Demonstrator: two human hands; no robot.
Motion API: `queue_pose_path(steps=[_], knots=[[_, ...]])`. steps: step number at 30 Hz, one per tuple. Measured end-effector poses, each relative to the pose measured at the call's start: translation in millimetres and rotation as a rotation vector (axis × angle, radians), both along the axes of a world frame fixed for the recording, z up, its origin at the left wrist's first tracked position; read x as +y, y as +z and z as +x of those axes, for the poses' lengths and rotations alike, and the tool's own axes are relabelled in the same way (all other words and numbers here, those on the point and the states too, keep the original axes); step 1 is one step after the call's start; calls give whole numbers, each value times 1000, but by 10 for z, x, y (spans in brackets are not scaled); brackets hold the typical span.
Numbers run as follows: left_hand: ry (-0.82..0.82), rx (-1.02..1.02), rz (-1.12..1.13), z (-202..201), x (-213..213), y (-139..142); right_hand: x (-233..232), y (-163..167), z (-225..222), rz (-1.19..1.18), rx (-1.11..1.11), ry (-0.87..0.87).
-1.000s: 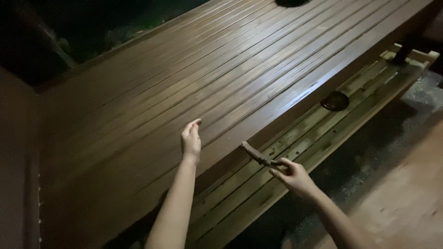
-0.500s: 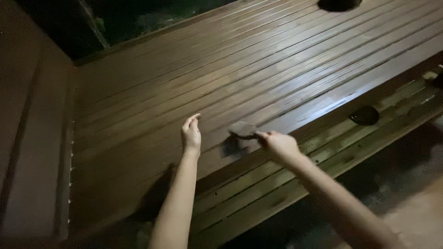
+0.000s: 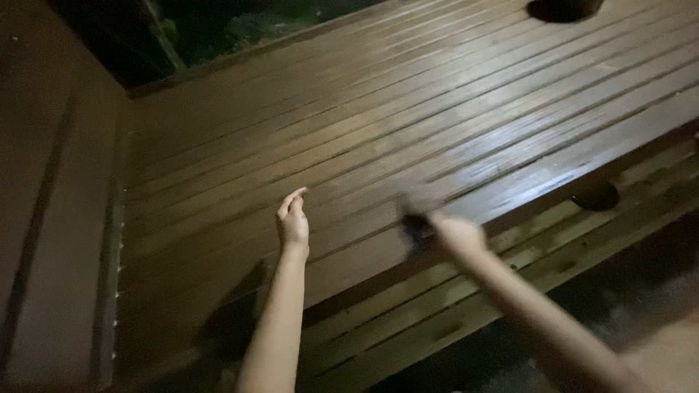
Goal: The person applies wood stain to a slatted wooden table, brushing the stain across the planks with a brush held in one hand while the other hand rests near the table edge. A can of stain and its lid sit on the table as the person works across different sections of the surface.
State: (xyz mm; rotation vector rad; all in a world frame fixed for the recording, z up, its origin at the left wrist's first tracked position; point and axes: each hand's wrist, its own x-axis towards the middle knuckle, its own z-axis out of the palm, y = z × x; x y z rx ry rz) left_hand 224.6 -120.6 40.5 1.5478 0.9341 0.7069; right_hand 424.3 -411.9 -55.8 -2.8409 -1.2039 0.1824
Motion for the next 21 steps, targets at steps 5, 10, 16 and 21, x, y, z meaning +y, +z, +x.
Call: queue_pose_path(steps=[5,10,16,21], knots=[[-78,-78,8,260,-148,56,88,-37,-354,51,-85,222],[-77,-152,1,293,-201,26,-670,420,870,-131,-119,-219],[16,-138,-83,222,-262,-88,-158,399,524,-99,-205,-85],[2,-299,-49,280,-275,-106,537,216,-499,-54,71,197]])
